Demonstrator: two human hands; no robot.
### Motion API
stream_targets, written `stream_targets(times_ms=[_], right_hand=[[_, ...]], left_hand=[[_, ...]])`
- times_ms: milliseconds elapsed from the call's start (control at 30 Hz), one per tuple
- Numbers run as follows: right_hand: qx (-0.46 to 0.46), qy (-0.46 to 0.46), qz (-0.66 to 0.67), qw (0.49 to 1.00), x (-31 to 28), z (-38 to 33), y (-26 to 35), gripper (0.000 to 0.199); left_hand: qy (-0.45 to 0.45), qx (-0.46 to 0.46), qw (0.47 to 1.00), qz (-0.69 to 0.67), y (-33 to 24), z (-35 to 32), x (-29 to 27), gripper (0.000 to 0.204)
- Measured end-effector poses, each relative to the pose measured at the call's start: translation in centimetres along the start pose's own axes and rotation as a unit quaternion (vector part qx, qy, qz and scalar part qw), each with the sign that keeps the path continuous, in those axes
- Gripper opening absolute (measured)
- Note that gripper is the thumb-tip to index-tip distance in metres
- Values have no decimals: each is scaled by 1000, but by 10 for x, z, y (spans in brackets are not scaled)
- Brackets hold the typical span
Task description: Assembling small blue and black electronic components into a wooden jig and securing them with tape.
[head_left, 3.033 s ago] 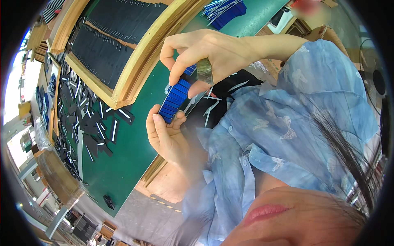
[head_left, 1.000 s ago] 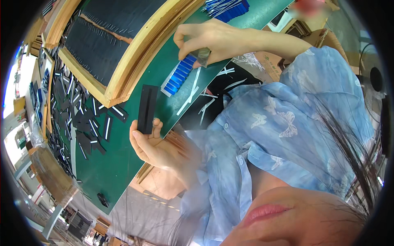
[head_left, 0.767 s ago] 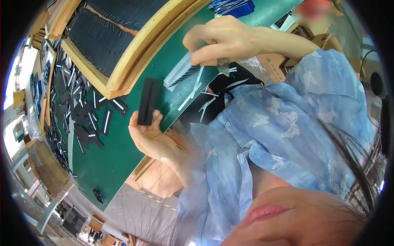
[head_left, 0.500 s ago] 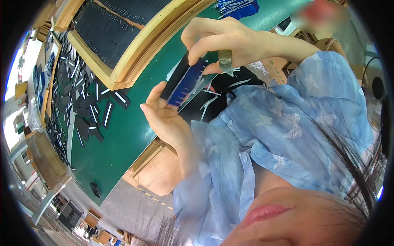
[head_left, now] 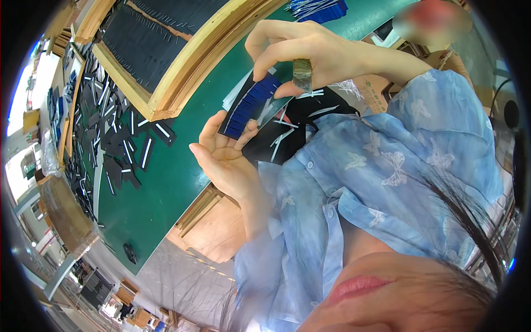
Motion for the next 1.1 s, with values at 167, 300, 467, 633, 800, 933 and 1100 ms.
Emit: stream_targets(times_ms=[167,300,467,633,800,933,1100], right_hand=[[-3,3,-9,1000,2,1,1,32],[2,4,-19,1000,0,-1,2,30],[0,12,-20,1000,2,1,2,28],[-5,10,-22,1000,3,5,5,24],[-11,11,-11,1000,4,7,1,25],[-9,12,12,1000,2,7,2,26],[-7,13,59,998,0,8,3,26]], left_hand=[[1,0,1000,2,1,-1,-1,66],[4,4,1000,5,1,-1,-2,66],[15,10,1000,-8,2,0,-4,65],[20,11,1000,-5,1,0,-5,64],[6,17,999,39,-5,-6,0,44],[7,13,999,39,-5,-7,1,29],[18,-22,1000,-5,-4,-7,-1,31]])
Point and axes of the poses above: each hand's wrist, its own z-axis towards the middle knuckle, its own x-axis out of the palm, y = z × x, the point moved 5 cm from there along z, towards the middle knuckle, and after that the axes turned 8 degrees about -z, right-handed, at the moved point
